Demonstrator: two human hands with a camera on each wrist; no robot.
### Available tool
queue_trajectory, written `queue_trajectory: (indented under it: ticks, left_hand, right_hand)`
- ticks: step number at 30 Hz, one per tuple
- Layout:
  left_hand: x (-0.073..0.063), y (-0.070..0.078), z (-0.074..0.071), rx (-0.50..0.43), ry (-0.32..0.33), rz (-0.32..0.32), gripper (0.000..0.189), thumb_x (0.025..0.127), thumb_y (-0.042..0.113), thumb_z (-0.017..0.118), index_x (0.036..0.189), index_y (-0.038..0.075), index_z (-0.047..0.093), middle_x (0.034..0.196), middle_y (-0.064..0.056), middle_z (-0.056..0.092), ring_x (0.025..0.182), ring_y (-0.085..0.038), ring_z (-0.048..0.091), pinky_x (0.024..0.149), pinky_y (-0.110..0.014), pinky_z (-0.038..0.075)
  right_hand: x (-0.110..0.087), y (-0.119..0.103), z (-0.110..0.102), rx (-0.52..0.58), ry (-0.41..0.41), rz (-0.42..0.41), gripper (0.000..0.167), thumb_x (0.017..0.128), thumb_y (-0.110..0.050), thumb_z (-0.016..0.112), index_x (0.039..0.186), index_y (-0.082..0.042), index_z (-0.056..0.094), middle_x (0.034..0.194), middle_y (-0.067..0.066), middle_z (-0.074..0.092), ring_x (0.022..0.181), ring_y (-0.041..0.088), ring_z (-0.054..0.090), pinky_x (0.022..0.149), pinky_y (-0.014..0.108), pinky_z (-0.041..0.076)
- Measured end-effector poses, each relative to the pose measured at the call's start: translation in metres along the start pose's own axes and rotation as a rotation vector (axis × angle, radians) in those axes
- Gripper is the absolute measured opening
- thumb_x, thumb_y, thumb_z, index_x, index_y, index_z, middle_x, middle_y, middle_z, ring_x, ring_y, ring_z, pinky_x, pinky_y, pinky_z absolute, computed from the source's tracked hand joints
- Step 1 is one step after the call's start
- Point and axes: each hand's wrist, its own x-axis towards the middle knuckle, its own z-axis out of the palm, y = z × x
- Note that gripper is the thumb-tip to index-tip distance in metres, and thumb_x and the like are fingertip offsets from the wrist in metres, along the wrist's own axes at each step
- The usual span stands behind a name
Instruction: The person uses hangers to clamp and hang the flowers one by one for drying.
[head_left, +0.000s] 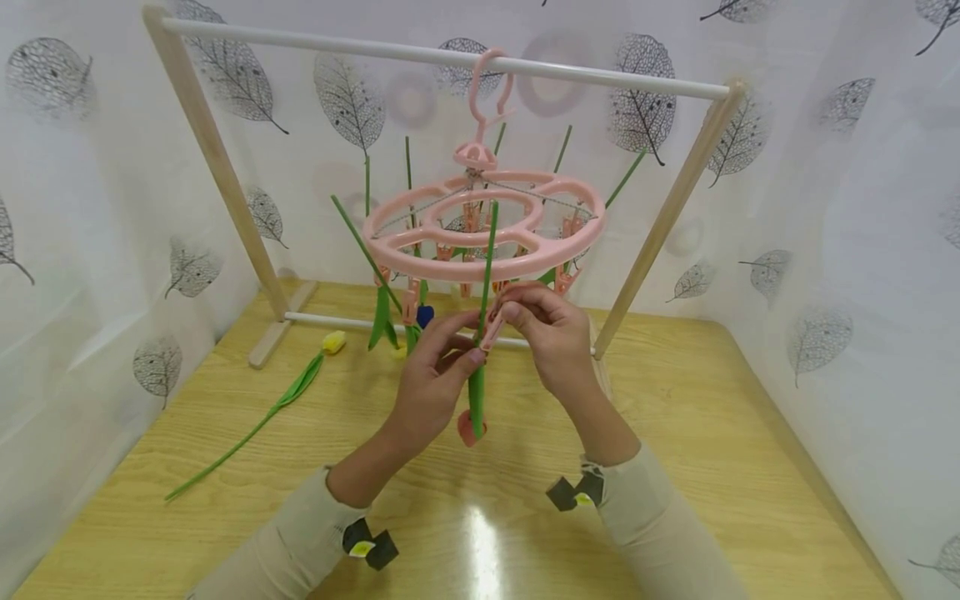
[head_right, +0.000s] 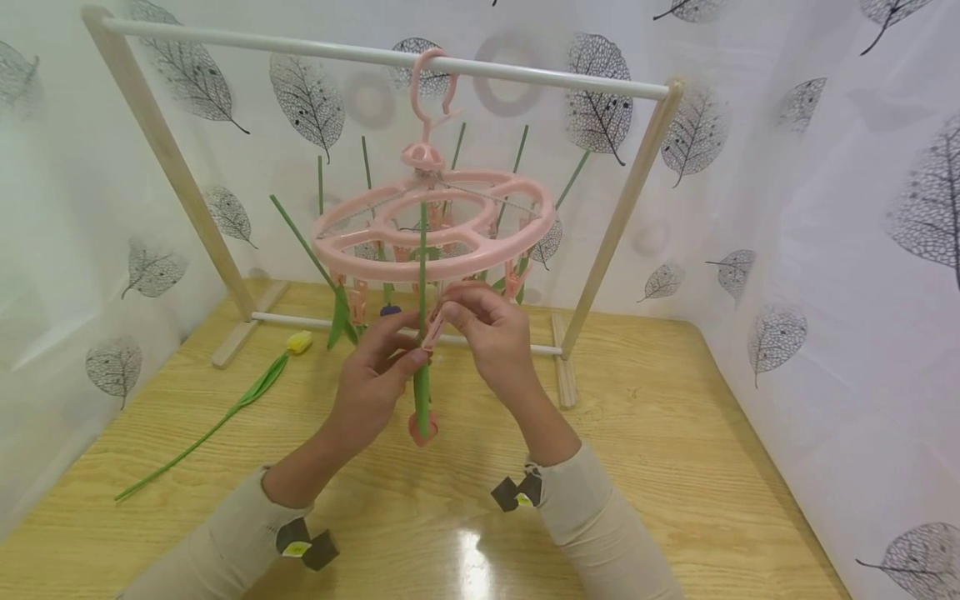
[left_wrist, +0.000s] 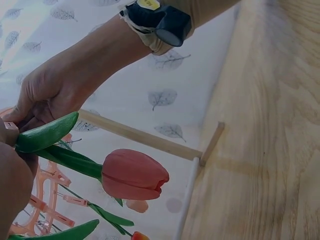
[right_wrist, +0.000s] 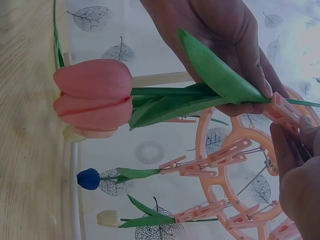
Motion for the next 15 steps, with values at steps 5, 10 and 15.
queue_trajectory:
  ticks: [5,10,15]
  left_hand:
    - [0.0006,-0.0005,0.0002,-0.014,-0.006,0.005,0.042,0.1,-0.003,0.057,0.141,0.003,0.054,0.132,-0.014,0.05,0.105,-0.02,0.059,0.087,-0.026,0.056]
    - [0.0008,-0.0008,0.0005,-0.011,-0.006,-0.002,0.042,0.1,-0.003,0.057,0.141,0.004,0.054,0.133,-0.012,0.049,0.103,-0.02,0.058,0.086,-0.025,0.057]
    - [0.0011,-0.0014,0.0005,-0.012,0.0,-0.013,0.041,0.1,-0.002,0.057,0.14,0.003,0.054,0.134,-0.012,0.048,0.102,-0.019,0.058,0.085,-0.024,0.056]
  right_hand:
    - [0.0004,0.0003,-0.0003,0.051,-0.006,0.03,0.03,0.085,-0.031,0.075,0.099,-0.004,0.073,0.101,-0.001,0.072,0.089,0.01,0.072,0.084,0.029,0.06]
    - [0.0006,0.0003,-0.0001,0.096,-0.018,0.042,0.03,0.086,-0.029,0.075,0.098,-0.002,0.072,0.105,-0.001,0.072,0.089,0.01,0.071,0.086,0.027,0.059]
    - [0.0011,0.0024,-0.0007,0.115,-0.033,0.072,0.027,0.085,-0.034,0.076,0.097,-0.01,0.073,0.107,0.0,0.072,0.091,0.01,0.071,0.089,0.028,0.058]
